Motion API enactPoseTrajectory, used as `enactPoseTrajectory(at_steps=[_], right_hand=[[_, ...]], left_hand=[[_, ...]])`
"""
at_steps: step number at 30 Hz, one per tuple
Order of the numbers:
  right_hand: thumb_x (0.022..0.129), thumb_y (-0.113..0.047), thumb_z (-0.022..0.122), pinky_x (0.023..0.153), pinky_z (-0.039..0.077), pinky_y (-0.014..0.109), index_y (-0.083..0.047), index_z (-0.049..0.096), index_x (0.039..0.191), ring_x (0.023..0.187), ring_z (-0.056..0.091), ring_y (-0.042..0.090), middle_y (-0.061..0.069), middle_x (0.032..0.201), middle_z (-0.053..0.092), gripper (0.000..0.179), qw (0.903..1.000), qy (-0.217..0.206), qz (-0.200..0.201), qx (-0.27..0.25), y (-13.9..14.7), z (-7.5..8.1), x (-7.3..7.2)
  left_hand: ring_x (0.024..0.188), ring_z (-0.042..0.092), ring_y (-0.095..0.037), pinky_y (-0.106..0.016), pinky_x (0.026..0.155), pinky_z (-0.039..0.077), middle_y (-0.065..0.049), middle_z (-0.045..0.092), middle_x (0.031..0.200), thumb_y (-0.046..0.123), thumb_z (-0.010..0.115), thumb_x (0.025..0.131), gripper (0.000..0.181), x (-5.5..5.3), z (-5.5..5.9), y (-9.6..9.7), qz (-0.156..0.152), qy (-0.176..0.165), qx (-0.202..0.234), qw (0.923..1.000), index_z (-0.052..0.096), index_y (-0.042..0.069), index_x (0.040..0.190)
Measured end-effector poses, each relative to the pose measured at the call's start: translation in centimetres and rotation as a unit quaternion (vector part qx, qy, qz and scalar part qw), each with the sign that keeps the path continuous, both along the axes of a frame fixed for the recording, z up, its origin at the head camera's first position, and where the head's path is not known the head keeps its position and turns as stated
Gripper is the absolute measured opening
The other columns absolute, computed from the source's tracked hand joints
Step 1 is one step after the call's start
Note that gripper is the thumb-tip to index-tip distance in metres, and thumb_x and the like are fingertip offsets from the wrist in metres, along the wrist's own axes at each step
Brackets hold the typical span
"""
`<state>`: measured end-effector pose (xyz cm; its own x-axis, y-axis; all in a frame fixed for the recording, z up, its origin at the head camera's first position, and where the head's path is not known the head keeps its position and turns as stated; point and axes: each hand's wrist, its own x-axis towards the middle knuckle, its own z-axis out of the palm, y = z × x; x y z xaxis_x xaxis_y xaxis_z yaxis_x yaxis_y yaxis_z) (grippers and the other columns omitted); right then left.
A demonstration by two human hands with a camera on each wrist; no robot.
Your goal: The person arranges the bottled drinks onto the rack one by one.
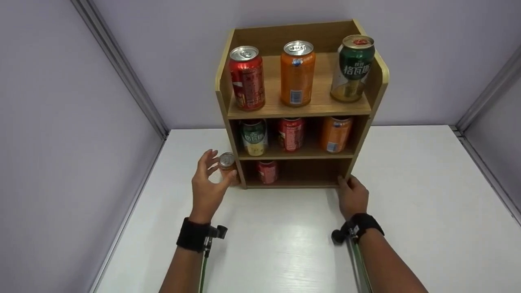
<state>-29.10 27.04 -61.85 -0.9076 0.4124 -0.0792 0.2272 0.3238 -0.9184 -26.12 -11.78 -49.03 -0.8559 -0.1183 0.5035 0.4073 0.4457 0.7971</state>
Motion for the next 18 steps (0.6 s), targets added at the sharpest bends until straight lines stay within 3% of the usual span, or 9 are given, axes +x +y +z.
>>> enactPoseTrajectory(at_steps=[3,6,14,18], right_hand=[[0.105,-0.057,0.052,0.102,0.048,0.041,-0.020,0.061,0.149,0.128,0.063,0.028,0.010,0.141,0.069,0.058,1.0000,0.001,0.006,-0.006,0.0,0.2,0.1],[0.105,-0.059,0.052,0.102,0.047,0.041,-0.020,0.061,0.148,0.127,0.062,0.028,0.011,0.141,0.069,0.059,0.9999,0.004,0.009,-0.008,0.1,0.3,0.3],[0.104,-0.059,0.053,0.100,0.047,0.038,-0.020,0.063,0.146,0.125,0.063,0.026,0.009,0.140,0.070,0.058,0.9999,0.007,0.005,-0.009,-0.1,0.5,0.4],[0.105,-0.058,0.053,0.096,0.045,0.036,-0.019,0.066,0.143,0.118,0.062,0.026,0.009,0.136,0.071,0.055,0.9999,0.008,0.006,-0.010,-0.2,0.5,0.4]], left_hand=[[0.133,0.061,-0.036,-0.049,0.110,0.053,-0.020,0.059,0.148,0.008,0.086,0.086,0.081,-0.8,-0.5,-0.9,0.019,-0.006,-0.006,0.9998,0.042,-0.003,0.153],[0.135,0.060,-0.034,-0.049,0.111,0.052,-0.019,0.058,0.149,0.008,0.086,0.086,0.081,-1.5,-1.5,-1.7,0.029,-0.033,0.007,0.9990,0.042,-0.001,0.155],[0.137,0.058,-0.038,-0.049,0.112,0.051,-0.022,0.056,0.151,0.008,0.083,0.088,0.084,-3.4,-5.1,-2.9,0.034,-0.111,0.021,0.9931,0.038,0.000,0.158],[0.139,0.057,-0.040,-0.049,0.113,0.051,-0.023,0.054,0.152,0.010,0.082,0.089,0.084,-4.3,-6.4,-3.1,0.032,-0.152,0.027,0.9875,0.036,0.001,0.159]])
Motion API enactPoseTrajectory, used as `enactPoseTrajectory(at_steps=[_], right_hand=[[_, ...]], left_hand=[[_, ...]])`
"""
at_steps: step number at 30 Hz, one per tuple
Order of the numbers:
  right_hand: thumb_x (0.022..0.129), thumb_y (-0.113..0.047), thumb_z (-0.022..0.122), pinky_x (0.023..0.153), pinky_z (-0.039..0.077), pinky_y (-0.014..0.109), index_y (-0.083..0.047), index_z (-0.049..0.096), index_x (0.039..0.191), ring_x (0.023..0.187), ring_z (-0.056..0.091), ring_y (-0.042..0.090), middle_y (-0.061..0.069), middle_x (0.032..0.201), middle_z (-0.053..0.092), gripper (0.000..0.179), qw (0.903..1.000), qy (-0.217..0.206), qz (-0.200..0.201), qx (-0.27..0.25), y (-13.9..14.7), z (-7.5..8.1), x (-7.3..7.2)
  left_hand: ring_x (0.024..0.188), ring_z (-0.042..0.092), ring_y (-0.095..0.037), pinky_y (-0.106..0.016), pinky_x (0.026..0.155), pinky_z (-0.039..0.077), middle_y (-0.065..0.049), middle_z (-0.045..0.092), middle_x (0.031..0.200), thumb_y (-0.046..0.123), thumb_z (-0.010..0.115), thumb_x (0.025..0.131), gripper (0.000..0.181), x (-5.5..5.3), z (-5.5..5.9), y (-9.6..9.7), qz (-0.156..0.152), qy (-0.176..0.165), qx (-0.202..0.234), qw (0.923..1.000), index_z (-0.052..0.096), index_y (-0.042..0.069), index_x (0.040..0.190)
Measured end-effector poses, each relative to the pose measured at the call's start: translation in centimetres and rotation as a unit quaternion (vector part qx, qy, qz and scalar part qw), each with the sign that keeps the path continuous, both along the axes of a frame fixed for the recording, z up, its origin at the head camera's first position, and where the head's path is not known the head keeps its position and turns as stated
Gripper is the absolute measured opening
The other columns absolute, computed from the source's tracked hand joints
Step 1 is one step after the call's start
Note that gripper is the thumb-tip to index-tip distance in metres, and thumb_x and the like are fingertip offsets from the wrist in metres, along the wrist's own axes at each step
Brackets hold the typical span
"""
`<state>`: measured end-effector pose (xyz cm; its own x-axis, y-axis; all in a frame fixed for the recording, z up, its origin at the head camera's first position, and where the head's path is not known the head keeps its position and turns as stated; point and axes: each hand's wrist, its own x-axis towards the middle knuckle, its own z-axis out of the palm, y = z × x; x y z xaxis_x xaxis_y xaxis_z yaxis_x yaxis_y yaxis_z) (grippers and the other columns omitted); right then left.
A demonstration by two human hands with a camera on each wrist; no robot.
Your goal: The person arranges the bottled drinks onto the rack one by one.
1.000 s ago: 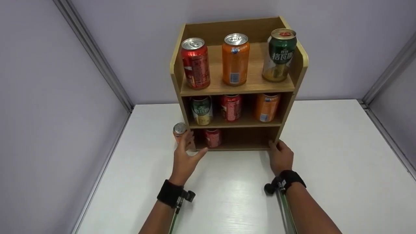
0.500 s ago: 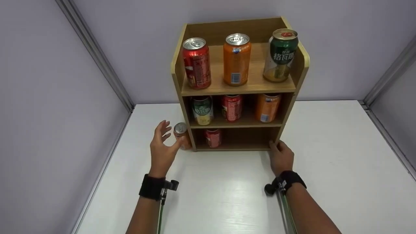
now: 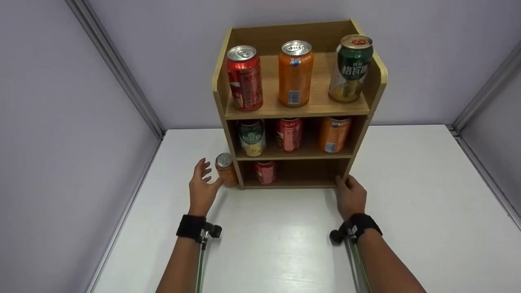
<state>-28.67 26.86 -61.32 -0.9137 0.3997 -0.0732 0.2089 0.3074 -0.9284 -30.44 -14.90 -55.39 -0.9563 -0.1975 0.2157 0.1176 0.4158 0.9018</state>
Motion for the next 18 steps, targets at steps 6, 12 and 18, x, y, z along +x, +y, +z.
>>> enactPoseTrajectory(at_steps=[6,12,18], right_hand=[[0.105,-0.059,0.052,0.100,0.046,0.038,-0.020,0.062,0.147,0.125,0.061,0.026,0.009,0.141,0.068,0.059,0.9999,-0.010,0.002,-0.008,0.3,-0.1,-0.2],[0.104,-0.061,0.052,0.099,0.047,0.038,-0.020,0.063,0.146,0.123,0.062,0.027,0.010,0.139,0.070,0.060,0.9998,-0.017,0.001,-0.009,0.4,-0.4,-0.3],[0.104,-0.062,0.050,0.087,0.045,0.034,-0.021,0.068,0.138,0.107,0.061,0.025,0.006,0.128,0.073,0.056,0.9999,-0.015,-0.002,-0.004,0.3,-0.2,-0.2]], left_hand=[[0.139,0.055,-0.041,-0.049,0.114,0.048,-0.024,0.052,0.154,0.010,0.079,0.090,0.085,-1.7,-0.9,0.1,-0.013,-0.053,0.006,0.9985,0.033,0.001,0.161],[0.136,0.058,-0.041,-0.049,0.113,0.050,-0.025,0.055,0.151,0.010,0.074,0.093,0.079,-2.6,-1.5,0.3,-0.025,-0.070,-0.018,0.9970,0.033,0.000,0.160],[0.138,0.056,-0.041,-0.051,0.113,0.049,-0.027,0.054,0.152,0.010,0.071,0.095,0.078,-3.0,-2.1,0.5,-0.033,-0.095,-0.016,0.9948,0.032,0.000,0.161]])
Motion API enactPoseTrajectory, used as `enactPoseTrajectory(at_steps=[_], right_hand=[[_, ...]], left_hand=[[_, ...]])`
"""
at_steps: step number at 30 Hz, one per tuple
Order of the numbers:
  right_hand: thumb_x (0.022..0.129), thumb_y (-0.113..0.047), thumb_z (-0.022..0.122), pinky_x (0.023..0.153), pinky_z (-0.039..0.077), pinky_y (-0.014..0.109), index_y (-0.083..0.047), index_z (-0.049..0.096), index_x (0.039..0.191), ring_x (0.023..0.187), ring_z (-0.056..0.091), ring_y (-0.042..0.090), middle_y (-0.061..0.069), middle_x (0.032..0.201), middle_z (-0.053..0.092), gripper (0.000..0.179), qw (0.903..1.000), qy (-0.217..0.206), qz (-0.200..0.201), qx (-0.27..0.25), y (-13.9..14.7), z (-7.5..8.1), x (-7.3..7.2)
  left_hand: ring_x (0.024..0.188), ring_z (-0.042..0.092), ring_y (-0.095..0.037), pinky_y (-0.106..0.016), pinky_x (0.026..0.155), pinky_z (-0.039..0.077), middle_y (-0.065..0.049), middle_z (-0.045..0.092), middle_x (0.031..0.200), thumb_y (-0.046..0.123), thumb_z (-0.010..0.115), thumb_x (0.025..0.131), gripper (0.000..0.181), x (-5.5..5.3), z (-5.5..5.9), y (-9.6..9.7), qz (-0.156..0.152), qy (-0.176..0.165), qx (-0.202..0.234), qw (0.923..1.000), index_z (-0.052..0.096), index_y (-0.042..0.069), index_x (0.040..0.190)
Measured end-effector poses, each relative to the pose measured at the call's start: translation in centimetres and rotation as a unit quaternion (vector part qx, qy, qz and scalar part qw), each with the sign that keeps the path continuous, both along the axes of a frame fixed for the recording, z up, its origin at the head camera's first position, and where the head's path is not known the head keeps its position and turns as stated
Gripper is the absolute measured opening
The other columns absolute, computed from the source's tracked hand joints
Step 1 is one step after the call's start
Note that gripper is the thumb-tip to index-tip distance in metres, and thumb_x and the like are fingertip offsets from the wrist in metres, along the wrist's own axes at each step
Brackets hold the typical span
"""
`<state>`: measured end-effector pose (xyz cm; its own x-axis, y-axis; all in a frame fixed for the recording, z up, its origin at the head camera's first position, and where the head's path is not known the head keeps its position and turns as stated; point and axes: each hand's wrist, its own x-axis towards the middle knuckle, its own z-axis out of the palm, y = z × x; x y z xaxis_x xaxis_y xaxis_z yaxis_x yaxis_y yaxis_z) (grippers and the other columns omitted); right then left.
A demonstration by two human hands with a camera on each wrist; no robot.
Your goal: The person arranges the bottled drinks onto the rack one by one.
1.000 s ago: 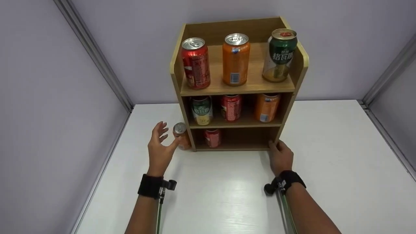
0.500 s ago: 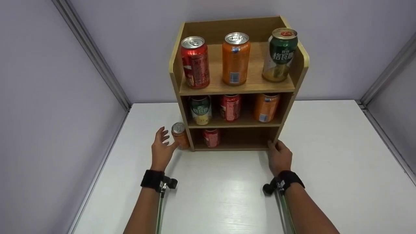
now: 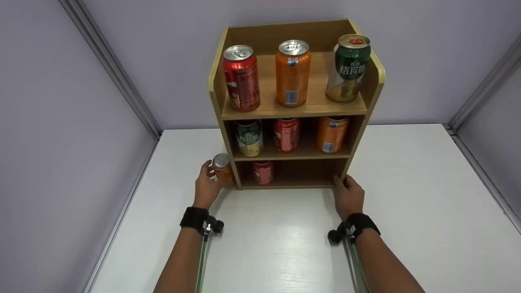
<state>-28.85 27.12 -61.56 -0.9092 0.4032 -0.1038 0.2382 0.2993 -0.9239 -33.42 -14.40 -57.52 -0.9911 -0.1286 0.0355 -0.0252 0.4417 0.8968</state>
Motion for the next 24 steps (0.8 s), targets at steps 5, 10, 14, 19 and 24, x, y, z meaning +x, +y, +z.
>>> enactPoseTrajectory(at_steps=[5,10,14,19,24], right_hand=[[0.105,-0.062,0.050,0.090,0.045,0.035,-0.020,0.066,0.140,0.113,0.062,0.025,0.008,0.132,0.072,0.057,0.9999,0.007,-0.003,0.008,0.0,0.3,0.0],[0.104,-0.062,0.050,0.096,0.046,0.036,-0.021,0.063,0.146,0.124,0.063,0.024,0.006,0.141,0.069,0.060,0.9999,-0.002,-0.003,0.010,0.0,0.2,0.0],[0.105,-0.061,0.050,0.096,0.046,0.036,-0.022,0.063,0.146,0.125,0.063,0.024,0.005,0.143,0.068,0.058,0.9999,-0.006,-0.004,0.008,0.0,0.1,0.0],[0.104,-0.061,0.051,0.095,0.046,0.036,-0.022,0.064,0.144,0.121,0.063,0.024,0.006,0.138,0.071,0.057,1.0000,0.002,-0.004,0.008,-0.1,0.1,0.0],[0.104,-0.060,0.052,0.103,0.047,0.040,-0.021,0.062,0.147,0.130,0.062,0.026,0.008,0.142,0.069,0.059,1.0000,0.002,-0.001,0.000,-0.2,-0.1,-0.1]], left_hand=[[0.141,0.052,-0.041,-0.053,0.115,0.047,-0.026,0.050,0.157,0.013,0.080,0.089,0.090,-0.5,-0.3,0.3,-0.008,-0.018,0.010,0.9998,0.029,0.003,0.163],[0.144,0.050,-0.042,-0.054,0.118,0.045,-0.025,0.050,0.157,0.014,0.084,0.085,0.096,-0.6,-0.8,0.5,-0.007,-0.028,0.019,0.9994,0.029,0.005,0.163],[0.147,0.049,-0.040,-0.053,0.120,0.043,-0.023,0.049,0.158,0.015,0.085,0.085,0.096,-0.8,-1.2,0.6,-0.007,-0.035,0.020,0.9992,0.029,0.007,0.163],[0.145,0.051,-0.037,-0.051,0.119,0.045,-0.021,0.051,0.155,0.015,0.085,0.084,0.091,-1.2,-1.8,0.6,-0.009,-0.041,0.025,0.9988,0.033,0.008,0.159],[0.141,0.054,-0.037,-0.051,0.116,0.047,-0.021,0.055,0.151,0.012,0.085,0.083,0.087,-1.3,-2.0,0.5,0.001,-0.036,0.026,0.9990,0.038,0.005,0.155]])
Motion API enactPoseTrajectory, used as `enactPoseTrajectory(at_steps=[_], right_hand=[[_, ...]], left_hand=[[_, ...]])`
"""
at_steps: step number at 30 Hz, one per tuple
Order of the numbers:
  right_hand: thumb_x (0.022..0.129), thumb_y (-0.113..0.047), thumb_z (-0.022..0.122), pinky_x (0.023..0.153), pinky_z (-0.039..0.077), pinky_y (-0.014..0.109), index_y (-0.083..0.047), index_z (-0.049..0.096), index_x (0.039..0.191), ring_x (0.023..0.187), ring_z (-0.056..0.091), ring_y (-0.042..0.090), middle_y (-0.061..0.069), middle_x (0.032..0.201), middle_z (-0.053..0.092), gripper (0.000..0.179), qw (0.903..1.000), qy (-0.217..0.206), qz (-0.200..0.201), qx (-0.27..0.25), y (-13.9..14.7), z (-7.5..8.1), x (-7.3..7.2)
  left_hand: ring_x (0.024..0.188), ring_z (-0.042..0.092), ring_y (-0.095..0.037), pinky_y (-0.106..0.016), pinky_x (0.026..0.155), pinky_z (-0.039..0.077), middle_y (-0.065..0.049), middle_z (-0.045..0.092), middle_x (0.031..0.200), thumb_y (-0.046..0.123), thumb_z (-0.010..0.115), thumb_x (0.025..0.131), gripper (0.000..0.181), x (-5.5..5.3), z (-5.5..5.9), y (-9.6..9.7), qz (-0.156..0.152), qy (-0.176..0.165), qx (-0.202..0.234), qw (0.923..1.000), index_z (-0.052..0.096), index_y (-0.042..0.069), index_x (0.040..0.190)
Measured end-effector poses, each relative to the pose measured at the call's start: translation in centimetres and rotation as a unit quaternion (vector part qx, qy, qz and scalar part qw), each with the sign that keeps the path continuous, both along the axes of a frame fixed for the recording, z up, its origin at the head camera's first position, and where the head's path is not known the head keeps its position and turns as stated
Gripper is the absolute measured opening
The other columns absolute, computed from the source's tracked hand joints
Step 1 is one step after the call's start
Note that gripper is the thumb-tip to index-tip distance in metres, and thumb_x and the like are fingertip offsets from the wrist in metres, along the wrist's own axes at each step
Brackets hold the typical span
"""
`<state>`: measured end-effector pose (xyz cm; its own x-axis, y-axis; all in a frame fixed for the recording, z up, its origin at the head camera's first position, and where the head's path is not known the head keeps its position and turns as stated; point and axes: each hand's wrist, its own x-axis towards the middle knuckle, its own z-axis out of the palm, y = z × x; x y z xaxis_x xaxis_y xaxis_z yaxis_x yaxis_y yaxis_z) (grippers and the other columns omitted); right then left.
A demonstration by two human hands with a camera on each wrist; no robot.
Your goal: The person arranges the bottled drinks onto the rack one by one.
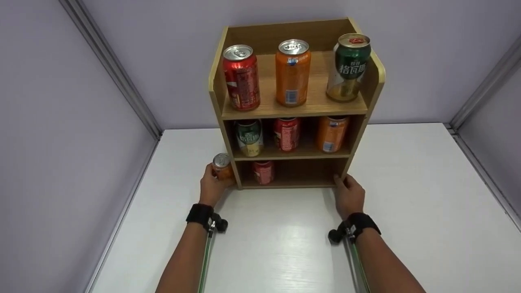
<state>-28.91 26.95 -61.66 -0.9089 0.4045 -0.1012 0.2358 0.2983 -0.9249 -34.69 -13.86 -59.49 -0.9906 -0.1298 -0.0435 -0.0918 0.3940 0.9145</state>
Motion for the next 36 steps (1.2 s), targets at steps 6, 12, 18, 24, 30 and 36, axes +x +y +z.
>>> enactPoseTrajectory(at_steps=[6,12,18,24,30,36], right_hand=[[0.105,-0.058,0.052,0.111,0.047,0.045,-0.018,0.057,0.152,0.137,0.060,0.029,0.010,0.147,0.065,0.062,1.0000,0.001,-0.001,-0.009,-0.1,0.1,0.0],[0.104,-0.059,0.052,0.110,0.047,0.044,-0.018,0.058,0.151,0.136,0.060,0.028,0.010,0.146,0.066,0.062,1.0000,0.000,0.000,-0.005,-0.2,0.0,-0.1],[0.104,-0.057,0.054,0.095,0.047,0.037,-0.019,0.065,0.143,0.117,0.063,0.026,0.008,0.134,0.072,0.055,0.9999,0.008,-0.008,0.004,-0.1,0.0,-0.2],[0.105,-0.057,0.053,0.096,0.048,0.037,-0.019,0.062,0.146,0.122,0.064,0.024,0.007,0.138,0.071,0.056,1.0000,-0.005,-0.007,0.003,0.0,-0.1,-0.3],[0.105,-0.058,0.052,0.097,0.048,0.039,-0.019,0.063,0.146,0.123,0.064,0.026,0.009,0.138,0.070,0.058,1.0000,0.001,-0.001,0.005,0.0,0.0,-0.2],[0.105,-0.062,0.050,0.105,0.048,0.043,-0.019,0.060,0.149,0.132,0.062,0.028,0.009,0.144,0.068,0.062,0.9998,0.003,0.008,0.018,0.1,0.1,0.0]], left_hand=[[0.141,0.054,-0.038,-0.051,0.117,0.046,-0.022,0.055,0.150,0.005,0.084,0.080,0.085,0.1,0.2,0.3,0.010,0.006,0.010,0.9999,0.040,0.002,0.153],[0.142,0.054,-0.038,-0.051,0.119,0.045,-0.021,0.056,0.151,0.006,0.086,0.080,0.086,1.2,0.3,0.3,0.013,0.011,0.012,0.9998,0.041,0.003,0.152],[0.143,0.053,-0.037,-0.051,0.119,0.045,-0.019,0.057,0.151,0.012,0.089,0.080,0.085,2.3,0.5,0.1,0.017,0.020,0.021,0.9994,0.043,0.005,0.151],[0.143,0.052,-0.037,-0.053,0.119,0.044,-0.019,0.056,0.151,0.014,0.089,0.080,0.084,3.5,0.6,-0.3,0.023,0.019,0.031,0.9991,0.044,0.006,0.150],[0.146,0.051,-0.038,-0.054,0.121,0.042,-0.018,0.056,0.153,0.016,0.090,0.079,0.084,4.9,1.1,-0.8,0.028,0.030,0.026,0.9988,0.045,0.007,0.150],[0.142,0.055,-0.038,-0.054,0.119,0.044,-0.019,0.060,0.149,0.017,0.090,0.079,0.082,6.2,1.8,-1.2,0.038,0.046,0.018,0.9980,0.048,0.006,0.149]])
